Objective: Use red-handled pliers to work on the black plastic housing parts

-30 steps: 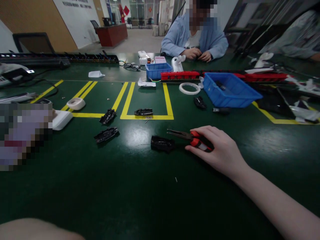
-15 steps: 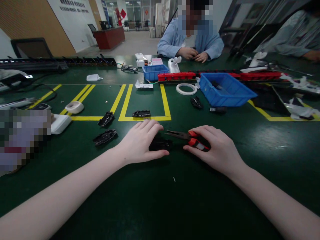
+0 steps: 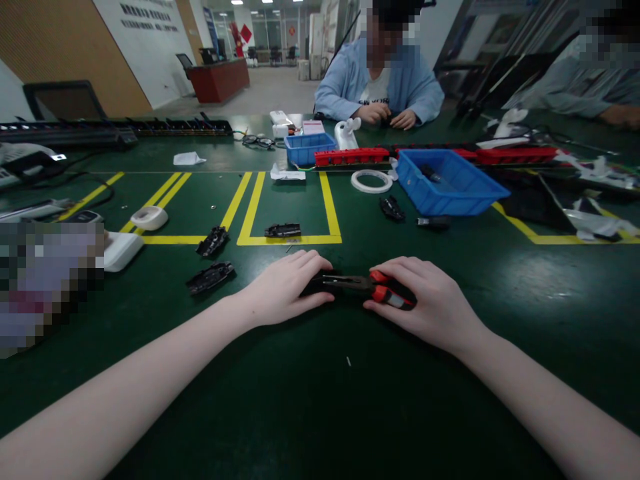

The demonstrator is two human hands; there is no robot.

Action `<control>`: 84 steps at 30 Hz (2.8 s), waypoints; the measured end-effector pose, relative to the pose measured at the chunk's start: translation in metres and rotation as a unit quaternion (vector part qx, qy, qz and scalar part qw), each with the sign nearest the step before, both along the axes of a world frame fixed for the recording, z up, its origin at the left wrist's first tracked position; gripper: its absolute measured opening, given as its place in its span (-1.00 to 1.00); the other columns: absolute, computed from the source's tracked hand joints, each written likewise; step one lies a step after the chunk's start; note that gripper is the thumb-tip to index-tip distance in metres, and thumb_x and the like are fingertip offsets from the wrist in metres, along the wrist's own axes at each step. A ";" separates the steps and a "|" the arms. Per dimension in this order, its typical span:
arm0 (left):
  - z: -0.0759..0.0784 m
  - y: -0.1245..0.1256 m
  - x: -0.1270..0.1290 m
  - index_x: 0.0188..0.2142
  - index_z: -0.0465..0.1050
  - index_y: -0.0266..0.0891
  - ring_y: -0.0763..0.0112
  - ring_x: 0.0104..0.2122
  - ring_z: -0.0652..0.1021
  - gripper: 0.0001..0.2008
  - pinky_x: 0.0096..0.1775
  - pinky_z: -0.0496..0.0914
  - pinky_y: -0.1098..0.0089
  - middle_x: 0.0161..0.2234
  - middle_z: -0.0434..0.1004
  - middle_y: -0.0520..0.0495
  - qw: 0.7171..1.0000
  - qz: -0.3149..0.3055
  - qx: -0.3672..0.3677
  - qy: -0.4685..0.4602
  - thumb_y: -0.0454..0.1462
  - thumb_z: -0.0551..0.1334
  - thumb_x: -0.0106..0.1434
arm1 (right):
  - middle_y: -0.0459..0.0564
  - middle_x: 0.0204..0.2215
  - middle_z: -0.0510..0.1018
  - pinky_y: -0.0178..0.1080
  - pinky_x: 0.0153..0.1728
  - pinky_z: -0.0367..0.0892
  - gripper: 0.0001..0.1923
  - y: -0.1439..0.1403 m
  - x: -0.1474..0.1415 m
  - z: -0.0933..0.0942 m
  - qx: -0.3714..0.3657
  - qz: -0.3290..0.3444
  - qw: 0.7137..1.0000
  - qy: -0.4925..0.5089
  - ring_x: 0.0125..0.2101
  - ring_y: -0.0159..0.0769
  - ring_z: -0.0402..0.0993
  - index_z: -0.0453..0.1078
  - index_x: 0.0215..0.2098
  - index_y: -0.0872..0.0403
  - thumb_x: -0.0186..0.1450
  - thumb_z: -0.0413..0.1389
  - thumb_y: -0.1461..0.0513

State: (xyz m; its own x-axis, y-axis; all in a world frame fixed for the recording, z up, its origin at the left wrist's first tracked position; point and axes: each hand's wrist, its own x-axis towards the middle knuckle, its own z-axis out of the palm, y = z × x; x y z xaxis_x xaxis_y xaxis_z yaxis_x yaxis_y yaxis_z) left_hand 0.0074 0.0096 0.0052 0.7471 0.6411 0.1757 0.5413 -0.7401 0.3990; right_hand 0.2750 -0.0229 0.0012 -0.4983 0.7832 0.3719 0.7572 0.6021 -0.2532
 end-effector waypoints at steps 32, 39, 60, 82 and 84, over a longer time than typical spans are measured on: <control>0.001 -0.003 -0.002 0.10 0.21 -0.18 0.26 -0.09 0.56 -0.65 -0.10 0.48 0.25 0.02 0.47 -0.09 0.999 0.017 -0.012 -0.044 -0.20 0.20 0.37 | 0.04 -0.30 0.55 -0.12 -0.31 0.38 -0.75 -0.001 0.001 0.005 0.001 -0.030 0.999 -0.012 -0.30 -0.15 0.48 0.39 -0.20 0.05 0.22 0.19 0.10; 0.001 -0.002 -0.002 0.09 0.21 -0.17 0.24 -0.10 0.56 -0.64 -0.11 0.47 0.23 0.00 0.47 -0.10 1.000 0.012 0.009 -0.027 -0.19 0.22 0.35 | 0.03 -0.27 0.54 -0.14 -0.29 0.41 -0.77 -0.001 -0.001 0.006 -0.021 -0.029 0.999 0.004 -0.28 -0.16 0.49 0.40 -0.18 0.06 0.22 0.18 0.14; -0.001 0.000 -0.002 0.08 0.24 -0.17 0.24 -0.12 0.55 -0.71 -0.09 0.45 0.21 -0.04 0.48 -0.07 0.999 -0.027 -0.007 -0.042 -0.20 0.16 0.40 | 0.03 -0.26 0.54 -0.14 -0.30 0.38 -0.77 0.002 0.006 0.001 0.009 -0.035 0.999 -0.029 -0.28 -0.17 0.46 0.38 -0.19 0.08 0.16 0.16 0.24; 0.000 -0.004 -0.003 0.11 0.27 -0.17 0.28 -0.02 0.53 -0.69 0.03 0.45 0.20 0.03 0.45 -0.09 0.994 -0.033 -0.026 -0.098 -0.27 0.17 0.39 | 0.03 -0.27 0.55 -0.13 -0.30 0.39 -0.79 0.000 0.003 0.003 -0.004 -0.044 0.999 -0.014 -0.28 -0.16 0.48 0.38 -0.20 0.04 0.17 0.14 0.24; 0.001 -0.004 -0.004 0.11 0.27 -0.16 0.27 -0.02 0.53 -0.69 0.03 0.45 0.20 0.03 0.45 -0.09 0.994 -0.033 -0.023 -0.098 -0.26 0.16 0.39 | 0.03 -0.27 0.55 -0.13 -0.30 0.39 -0.79 0.000 0.003 0.003 0.000 -0.042 0.999 -0.013 -0.28 -0.15 0.48 0.37 -0.20 0.04 0.17 0.14 0.24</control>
State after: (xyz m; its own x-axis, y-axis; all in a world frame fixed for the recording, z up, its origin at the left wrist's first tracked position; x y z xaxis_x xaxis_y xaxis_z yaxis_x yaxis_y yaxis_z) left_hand 0.0037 0.0056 0.0058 0.7427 0.6018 0.2938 0.4002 -0.7505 0.5259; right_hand 0.2779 -0.0233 0.0046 -0.4398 0.8232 0.3591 0.8116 0.5355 -0.2335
